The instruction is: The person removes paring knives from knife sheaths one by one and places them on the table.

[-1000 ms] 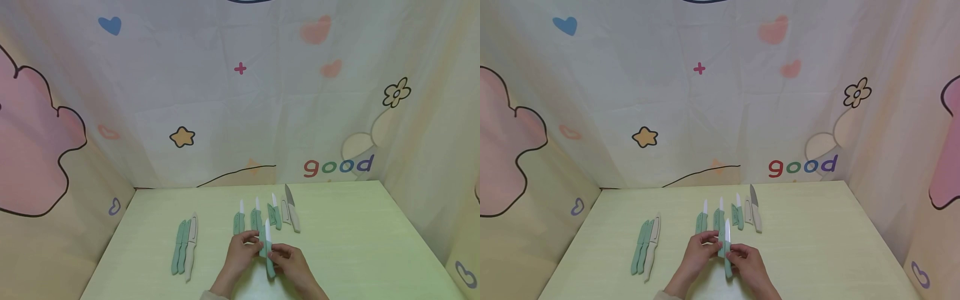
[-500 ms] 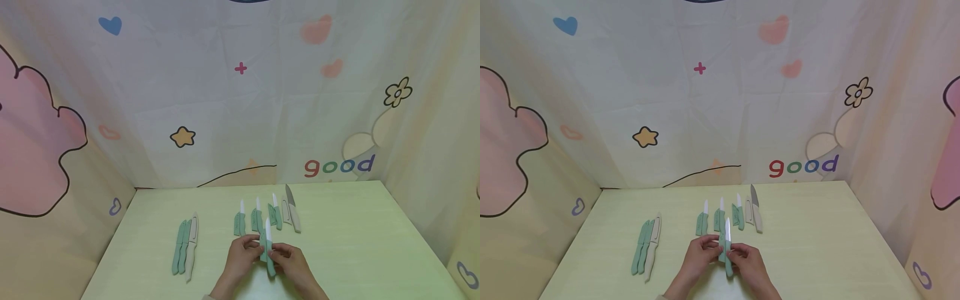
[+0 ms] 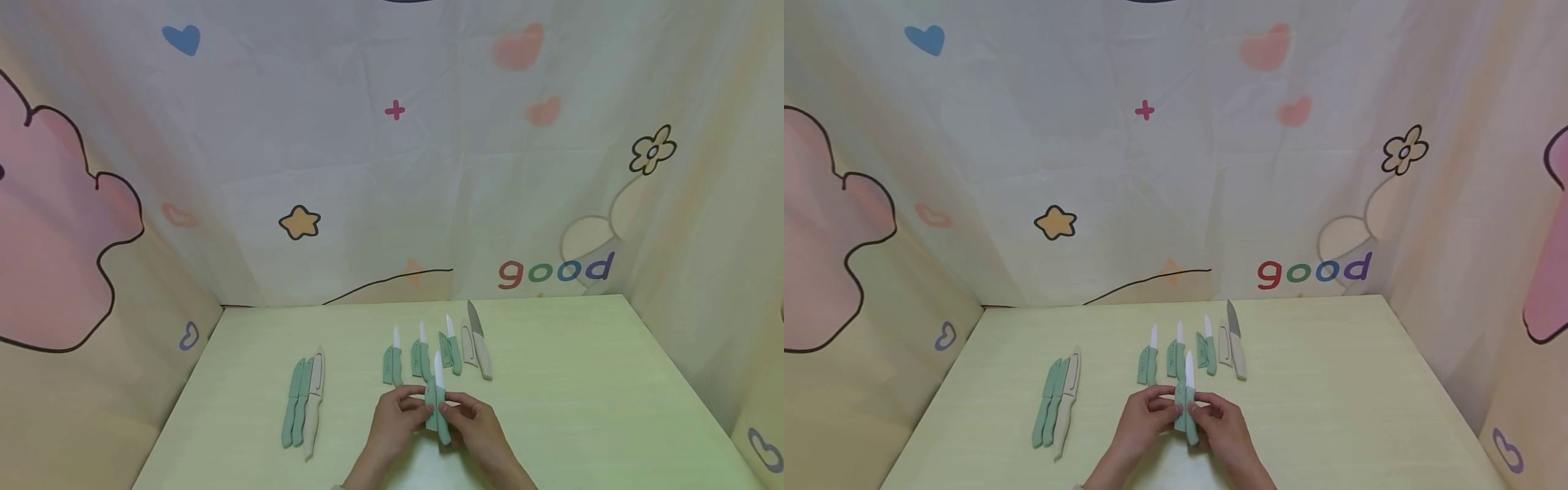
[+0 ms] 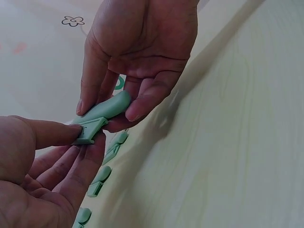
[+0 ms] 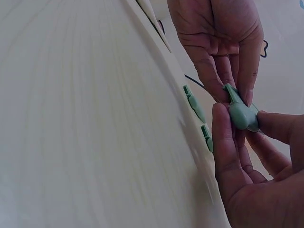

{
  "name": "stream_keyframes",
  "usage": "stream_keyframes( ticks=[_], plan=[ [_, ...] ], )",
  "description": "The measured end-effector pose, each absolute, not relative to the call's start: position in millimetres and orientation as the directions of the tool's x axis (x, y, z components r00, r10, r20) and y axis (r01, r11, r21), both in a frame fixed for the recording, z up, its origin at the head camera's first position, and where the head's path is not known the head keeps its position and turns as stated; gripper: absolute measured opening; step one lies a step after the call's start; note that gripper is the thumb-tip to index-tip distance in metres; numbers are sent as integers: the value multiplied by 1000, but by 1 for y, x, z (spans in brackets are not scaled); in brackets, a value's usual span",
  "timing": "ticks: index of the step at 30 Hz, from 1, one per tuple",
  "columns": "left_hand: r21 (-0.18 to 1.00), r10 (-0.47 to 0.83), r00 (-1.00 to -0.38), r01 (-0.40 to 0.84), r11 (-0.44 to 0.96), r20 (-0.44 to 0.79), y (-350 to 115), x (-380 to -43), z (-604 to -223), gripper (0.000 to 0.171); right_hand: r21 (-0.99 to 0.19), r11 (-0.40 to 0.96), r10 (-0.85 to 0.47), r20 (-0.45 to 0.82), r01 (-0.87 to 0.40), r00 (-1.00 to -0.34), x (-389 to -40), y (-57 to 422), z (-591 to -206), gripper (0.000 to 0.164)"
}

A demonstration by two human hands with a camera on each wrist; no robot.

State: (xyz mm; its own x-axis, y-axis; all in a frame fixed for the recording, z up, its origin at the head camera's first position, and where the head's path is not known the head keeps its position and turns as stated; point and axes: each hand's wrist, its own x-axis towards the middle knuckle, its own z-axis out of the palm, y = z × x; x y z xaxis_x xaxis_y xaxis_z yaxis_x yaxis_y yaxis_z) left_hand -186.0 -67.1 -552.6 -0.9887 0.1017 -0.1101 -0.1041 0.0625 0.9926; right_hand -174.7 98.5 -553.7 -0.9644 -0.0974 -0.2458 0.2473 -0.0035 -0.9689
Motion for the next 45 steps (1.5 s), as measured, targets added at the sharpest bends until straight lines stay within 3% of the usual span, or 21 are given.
stream_keyframes(
  ticks=[16, 28, 45],
  plan=[
    [994, 101, -990, -89, 69, -95, -69, -182, -553, 28, -966, -76, -147, -234, 246, -961, -173, 96, -552, 39],
    [996, 106, -990, -88, 28, -91, -75, -177, -555, 31, -973, -80, -238, -193, 217, -952, -173, 97, -554, 57],
    [996, 68, -994, -88, 23, -90, -88, -175, -558, 35, -976, -85, -298, -166, 200, -940, -175, 83, -553, 61]
  ],
)
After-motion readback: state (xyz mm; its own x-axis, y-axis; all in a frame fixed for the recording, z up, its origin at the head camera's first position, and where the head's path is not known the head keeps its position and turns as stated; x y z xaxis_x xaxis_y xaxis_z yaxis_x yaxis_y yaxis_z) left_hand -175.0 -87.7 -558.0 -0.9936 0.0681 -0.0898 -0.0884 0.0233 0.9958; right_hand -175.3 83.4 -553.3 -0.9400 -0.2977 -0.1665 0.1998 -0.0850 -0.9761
